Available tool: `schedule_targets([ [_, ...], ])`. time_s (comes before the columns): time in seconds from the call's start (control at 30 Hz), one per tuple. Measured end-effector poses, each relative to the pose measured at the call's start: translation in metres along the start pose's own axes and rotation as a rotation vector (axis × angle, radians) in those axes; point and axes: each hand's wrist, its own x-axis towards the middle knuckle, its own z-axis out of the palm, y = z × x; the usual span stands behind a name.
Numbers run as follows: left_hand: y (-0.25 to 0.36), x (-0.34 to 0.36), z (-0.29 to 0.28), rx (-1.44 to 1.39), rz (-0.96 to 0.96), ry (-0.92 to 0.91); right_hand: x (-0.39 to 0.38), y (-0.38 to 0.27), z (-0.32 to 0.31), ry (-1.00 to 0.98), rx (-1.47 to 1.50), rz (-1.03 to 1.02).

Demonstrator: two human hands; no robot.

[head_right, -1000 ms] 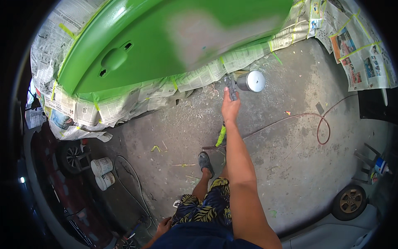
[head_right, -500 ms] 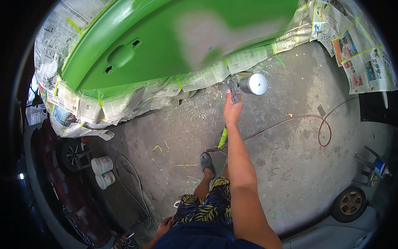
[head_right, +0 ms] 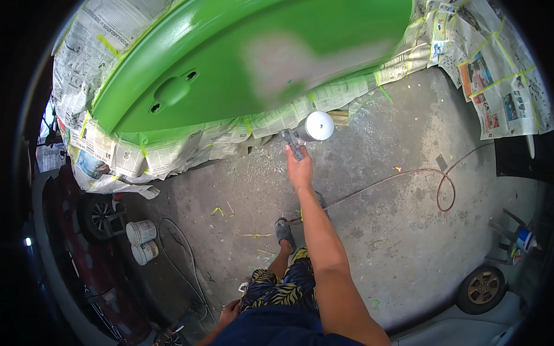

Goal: Painting a car door using a spray gun and mixing paint chemicals.

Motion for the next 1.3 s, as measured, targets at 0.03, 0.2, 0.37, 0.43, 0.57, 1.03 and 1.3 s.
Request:
schedule_targets([
  [0.03, 0.001, 0.0, 0.001, -0.003, 0.003, 0.0, 0.005, 0.004, -0.004, 0.052, 0.049, 0.006],
  [0.2, 0.011, 0.0, 0.003, -0.027, -0.046, 0.002, 0.025, 0.008, -0.03, 0.236, 0.138, 0.038],
  [0.37, 0.031, -0.004, 0.001, -0.019, -0.014, 0.026, 0.011, -0.029, -0.047, 0.151, 0.122, 0.071],
  [0.43, 0.042, -0.001, 0.001, -0.015, 0.017, 0.024, 0.017, -0.009, -0.044, 0.189, 0.085, -0.015],
  [0.57, 0.052, 0.003, 0.0, -0.033, 0.066, 0.016, 0.015, -0.012, -0.044, 0.211, 0.03, -0.107],
  [1.03, 0.093, 0.012, -0.014, -0.048, 0.119, 0.079, 0.008, -0.037, -0.061, 0.129, -0.005, -0.076],
  [1.3, 0.055, 0.032, -0.024, -0.091, 0.173, 0.165, -0.008, -0.069, -0.079, 0.268, -0.047, -0.103],
])
